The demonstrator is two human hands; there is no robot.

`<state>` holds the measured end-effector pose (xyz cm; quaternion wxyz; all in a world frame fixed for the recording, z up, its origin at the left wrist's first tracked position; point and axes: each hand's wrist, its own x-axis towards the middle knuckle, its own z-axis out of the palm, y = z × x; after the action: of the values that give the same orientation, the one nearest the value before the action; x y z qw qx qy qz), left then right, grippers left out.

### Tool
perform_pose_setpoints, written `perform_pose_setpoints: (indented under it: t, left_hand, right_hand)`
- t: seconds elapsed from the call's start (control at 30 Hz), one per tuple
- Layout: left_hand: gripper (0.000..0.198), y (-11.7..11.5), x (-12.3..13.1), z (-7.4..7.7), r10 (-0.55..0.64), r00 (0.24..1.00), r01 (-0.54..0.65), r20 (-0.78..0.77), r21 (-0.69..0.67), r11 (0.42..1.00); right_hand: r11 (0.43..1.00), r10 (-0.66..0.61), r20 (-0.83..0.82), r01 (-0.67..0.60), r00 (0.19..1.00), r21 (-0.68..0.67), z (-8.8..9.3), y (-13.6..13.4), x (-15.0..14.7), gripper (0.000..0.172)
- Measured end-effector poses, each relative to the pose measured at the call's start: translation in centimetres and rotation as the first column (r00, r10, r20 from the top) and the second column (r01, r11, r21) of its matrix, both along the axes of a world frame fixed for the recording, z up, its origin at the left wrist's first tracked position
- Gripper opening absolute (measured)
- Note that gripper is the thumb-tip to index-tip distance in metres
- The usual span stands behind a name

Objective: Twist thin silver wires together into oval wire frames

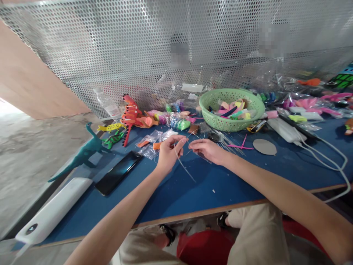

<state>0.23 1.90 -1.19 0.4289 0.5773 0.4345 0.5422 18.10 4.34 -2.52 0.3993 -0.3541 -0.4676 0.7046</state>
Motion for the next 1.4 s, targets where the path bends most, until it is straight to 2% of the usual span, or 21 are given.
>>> perform_pose_setpoints:
  t: [0.13,0.3,0.4,0.47,0.53,0.6,0.67,0.73,0.8,0.83,0.87,0.9,0.97,1.07,1.17,1.23,1.4]
  left_hand:
    - [0.029,-0.2,0.0,0.1,-0.045,0.999,0.045,0.029,-0.001,0.999]
    - [0.029,-0.1,0.0,0.0,-0.038,0.998,0.038,0.043,0.007,0.999]
    - [0.029,-0.1,0.0,0.0,-0.034,0.998,0.034,0.060,0.001,0.999]
    - [0.029,0.0,0.0,0.1,-0.030,0.997,0.031,0.072,-0.006,0.999]
    - [0.030,0.0,0.0,0.1,-0.024,0.996,0.026,0.087,-0.026,0.999]
    - [0.031,0.1,-0.1,0.0,-0.021,0.994,0.027,0.110,-0.059,0.998]
    - [0.033,0.3,-0.2,-0.1,-0.022,0.991,0.035,0.128,-0.099,0.994]
    - [0.034,0.5,-0.3,-0.3,-0.020,0.993,0.036,0.120,-0.137,0.990]
    - [0.034,0.5,-0.4,-0.5,-0.023,0.995,0.039,0.094,-0.172,0.984]
    - [0.034,0.5,-0.5,-0.5,-0.031,0.996,0.046,0.083,-0.189,0.981]
    - [0.034,0.5,-0.5,-0.6,-0.042,0.996,0.057,0.077,-0.205,0.977]
    - [0.034,0.5,-0.5,-0.6,-0.054,0.995,0.070,0.078,-0.220,0.973]
    - [0.034,0.5,-0.5,-0.6,-0.086,0.992,0.108,0.096,-0.255,0.961]
    - [0.034,0.4,-0.6,-0.3,-0.158,0.979,0.193,0.133,-0.316,0.929]
    - [0.032,0.3,-0.7,0.0,-0.235,0.955,0.290,0.183,-0.383,0.877]
    - [0.030,0.4,-0.7,0.1,-0.268,0.938,0.339,0.220,-0.419,0.842]
    - [0.031,0.4,-0.8,-0.3,-0.304,0.915,0.399,0.267,-0.472,0.786]
  right_hand:
    - [0.999,0.038,0.010,-0.038,0.999,-0.002,0.1,0.1,0.3,0.023]
    - [0.999,0.039,0.023,-0.039,0.999,0.031,-0.2,0.2,0.4,0.021]
    - [0.994,0.096,0.023,-0.097,0.995,0.057,-0.3,0.0,0.7,0.022]
    - [0.984,0.122,0.065,-0.130,0.990,0.124,-0.1,-0.2,0.9,0.026]
    - [0.959,0.087,0.119,-0.116,0.989,0.258,0.0,-0.3,1.1,0.034]
    - [0.917,-0.035,0.108,-0.011,0.994,0.400,0.1,-0.2,1.4,0.045]
    - [0.845,-0.236,0.026,0.192,0.972,0.499,0.3,0.2,2.0,0.045]
    - [0.711,-0.447,-0.039,0.382,0.894,0.591,0.6,0.6,2.7,0.037]
    - [0.536,-0.591,-0.023,0.414,0.806,0.736,1.1,0.9,3.7,0.030]
    - [0.456,-0.624,0.006,0.359,0.782,0.814,1.4,1.0,4.1,0.026]
    - [0.402,-0.633,0.054,0.268,0.772,0.876,1.7,1.1,4.5,0.020]
    - [0.355,-0.629,0.105,0.164,0.770,0.920,1.9,1.2,4.9,0.016]
    - [0.299,-0.588,0.228,-0.053,0.776,0.953,2.3,1.2,5.2,0.014]
    - [0.277,-0.483,0.398,-0.295,0.780,0.915,2.4,1.3,5.4,0.029]
    - [0.269,-0.403,0.507,-0.430,0.762,0.862,2.2,1.5,5.5,0.042]
    - [0.250,-0.381,0.537,-0.476,0.752,0.843,2.0,1.6,5.6,0.041]
    - [0.187,-0.350,0.528,-0.494,0.774,0.849,1.6,0.8,4.7,0.018]
